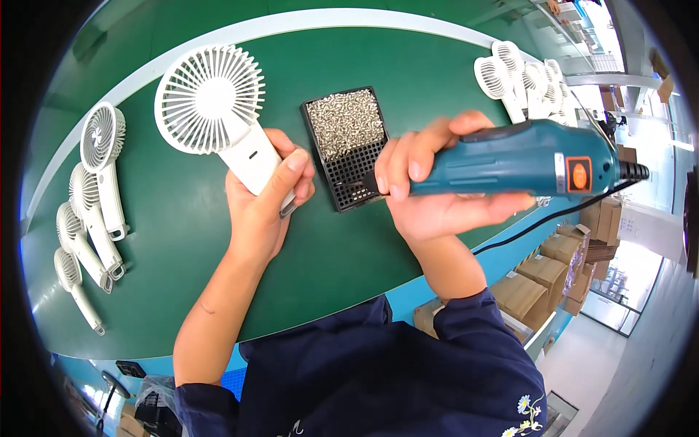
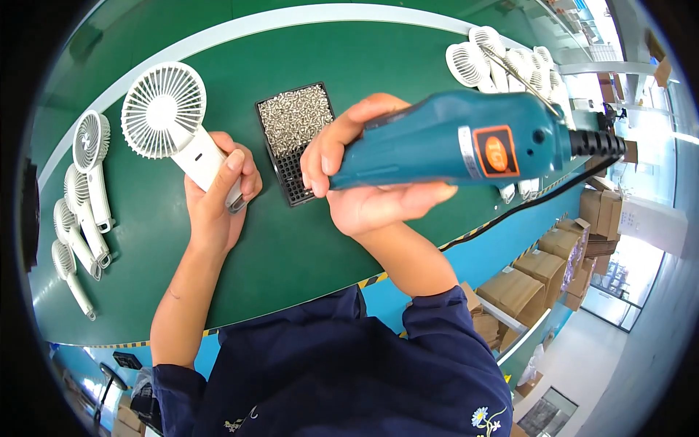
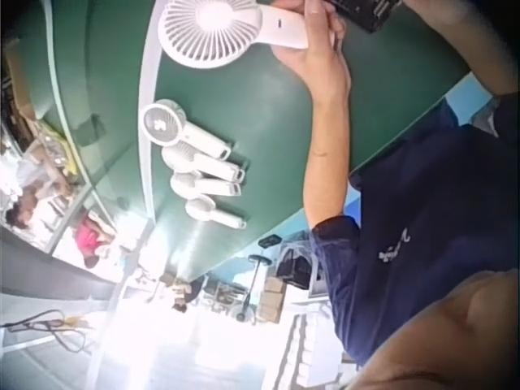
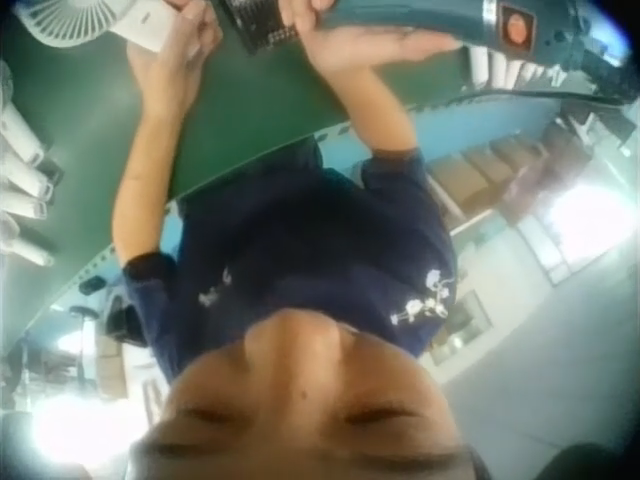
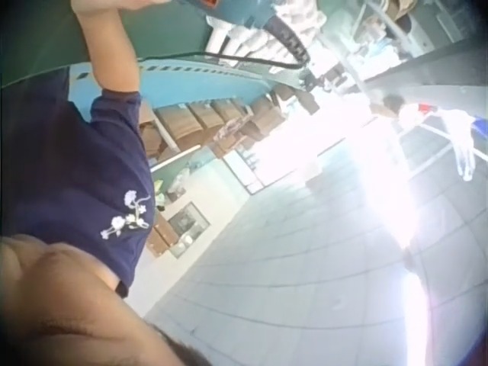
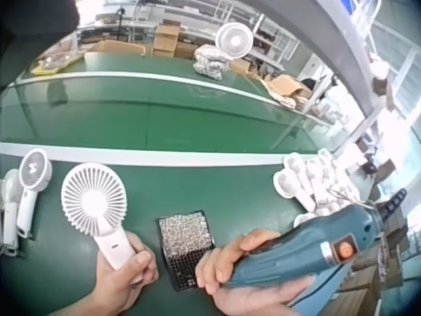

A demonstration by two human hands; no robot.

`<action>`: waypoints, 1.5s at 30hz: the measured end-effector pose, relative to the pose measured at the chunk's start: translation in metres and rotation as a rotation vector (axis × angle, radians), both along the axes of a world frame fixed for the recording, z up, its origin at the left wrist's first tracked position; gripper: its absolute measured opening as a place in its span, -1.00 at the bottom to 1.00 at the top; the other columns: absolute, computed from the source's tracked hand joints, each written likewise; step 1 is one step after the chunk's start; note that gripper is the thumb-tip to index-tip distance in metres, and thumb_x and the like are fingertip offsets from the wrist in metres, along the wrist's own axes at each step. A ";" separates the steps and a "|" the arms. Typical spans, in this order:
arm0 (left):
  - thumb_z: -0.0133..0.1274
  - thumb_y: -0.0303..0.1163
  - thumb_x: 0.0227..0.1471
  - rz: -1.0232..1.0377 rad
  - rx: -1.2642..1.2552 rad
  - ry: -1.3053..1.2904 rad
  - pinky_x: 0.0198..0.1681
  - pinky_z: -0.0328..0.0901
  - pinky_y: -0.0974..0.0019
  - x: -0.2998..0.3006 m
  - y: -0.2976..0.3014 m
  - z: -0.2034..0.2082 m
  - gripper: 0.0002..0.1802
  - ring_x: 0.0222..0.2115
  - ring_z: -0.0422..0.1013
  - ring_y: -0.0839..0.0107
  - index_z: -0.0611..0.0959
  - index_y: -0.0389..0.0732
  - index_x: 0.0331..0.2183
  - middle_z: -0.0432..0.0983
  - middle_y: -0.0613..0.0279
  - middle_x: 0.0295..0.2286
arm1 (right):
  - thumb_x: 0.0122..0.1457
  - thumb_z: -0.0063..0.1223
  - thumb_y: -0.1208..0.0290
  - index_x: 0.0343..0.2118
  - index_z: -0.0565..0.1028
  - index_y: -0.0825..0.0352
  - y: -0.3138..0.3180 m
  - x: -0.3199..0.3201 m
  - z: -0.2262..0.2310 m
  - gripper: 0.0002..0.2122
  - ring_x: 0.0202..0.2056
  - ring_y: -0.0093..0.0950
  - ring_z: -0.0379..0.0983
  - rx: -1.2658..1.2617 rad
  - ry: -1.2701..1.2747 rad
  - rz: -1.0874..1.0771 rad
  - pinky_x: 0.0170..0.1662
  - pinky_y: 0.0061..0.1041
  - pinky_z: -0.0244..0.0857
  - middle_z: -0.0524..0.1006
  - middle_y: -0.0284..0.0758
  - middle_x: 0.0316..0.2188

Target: The person assembles portable fans by securing screws with an electric screwdriver.

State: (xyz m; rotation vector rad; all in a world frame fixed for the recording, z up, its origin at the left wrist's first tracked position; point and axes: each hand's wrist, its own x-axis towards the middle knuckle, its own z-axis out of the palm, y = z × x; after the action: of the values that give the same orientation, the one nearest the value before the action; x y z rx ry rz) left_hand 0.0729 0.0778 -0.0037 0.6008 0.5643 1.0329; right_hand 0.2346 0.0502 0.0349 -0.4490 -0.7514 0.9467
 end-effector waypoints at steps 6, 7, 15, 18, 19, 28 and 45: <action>0.07 -0.58 -0.01 0.017 0.033 0.036 -0.55 0.21 0.45 0.001 0.003 -0.001 -0.77 -0.59 0.31 0.53 0.42 -0.24 -0.26 0.48 0.07 -0.41 | -0.20 -0.32 -0.59 -0.14 0.26 0.32 0.007 -0.001 -0.003 -0.09 -0.80 -0.45 0.23 0.041 -0.005 0.011 -0.74 -0.51 0.19 0.36 -0.28 -0.68; 0.07 -0.60 -0.03 0.043 0.046 0.068 -0.53 0.22 0.45 0.001 0.004 0.000 -0.76 -0.58 0.31 0.53 0.42 -0.24 -0.26 0.49 0.03 -0.36 | -0.20 -0.32 -0.58 -0.13 0.26 0.31 0.007 0.001 0.000 -0.09 -0.80 -0.45 0.22 0.065 0.019 -0.004 -0.74 -0.49 0.19 0.36 -0.28 -0.68; 0.23 -0.67 -0.25 -0.155 0.121 0.168 -0.23 0.40 0.22 -0.004 0.000 0.005 -0.56 -0.30 0.48 0.27 0.39 -0.26 -0.29 0.50 -0.05 -0.29 | -0.12 -0.36 -0.54 -0.11 0.26 0.19 -0.005 0.012 0.022 -0.19 -0.77 -0.47 0.23 0.078 0.144 -0.025 -0.71 -0.44 0.16 0.33 -0.35 -0.63; 0.20 -0.74 -0.29 -0.168 0.105 0.222 -0.22 0.40 0.22 -0.007 -0.004 0.004 -0.53 -0.32 0.49 0.28 0.39 -0.28 -0.28 0.53 -0.05 -0.33 | -0.09 -0.39 -0.53 -0.20 0.26 0.23 -0.006 0.000 0.022 -0.23 -0.83 -0.51 0.15 -0.016 0.262 -0.092 -0.74 -0.49 0.12 0.29 -0.37 -0.69; 0.18 -0.76 -0.29 -0.154 0.111 0.233 -0.22 0.40 0.23 -0.006 -0.008 0.006 -0.54 -0.34 0.50 0.28 0.39 -0.28 -0.28 0.54 -0.01 -0.38 | -0.08 -0.40 -0.52 -0.23 0.26 0.23 -0.006 -0.004 0.024 -0.23 -0.84 -0.53 0.13 -0.049 0.289 -0.135 -0.75 -0.51 0.11 0.28 -0.37 -0.70; 0.15 -0.68 -0.17 0.001 -0.044 0.165 -0.43 0.38 0.33 0.016 -0.036 0.005 -0.57 -0.53 0.47 0.30 0.33 -0.25 -0.25 0.49 0.12 -0.54 | 0.05 -0.50 -0.44 -0.22 0.31 0.25 -0.012 0.000 0.020 -0.29 -0.84 -0.58 0.12 0.005 0.362 -0.158 -0.78 -0.54 0.06 0.28 -0.38 -0.71; 0.00 -0.41 0.13 0.782 -0.017 0.053 -0.51 0.18 0.51 -0.178 -0.019 0.040 -0.89 -0.56 0.22 0.64 0.47 -0.22 -0.29 0.28 0.42 -0.58 | -0.06 -0.41 -0.51 -0.21 0.32 0.15 -0.055 -0.067 0.017 -0.27 -0.81 -0.48 0.17 0.076 0.471 -0.033 -0.73 -0.43 0.11 0.31 -0.37 -0.69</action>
State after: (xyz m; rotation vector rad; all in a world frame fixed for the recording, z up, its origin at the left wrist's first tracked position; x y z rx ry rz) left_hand -0.1052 0.0590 0.0363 0.3894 0.8854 1.7448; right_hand 0.1679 -0.0044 0.0514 -0.1592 -0.3483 0.9425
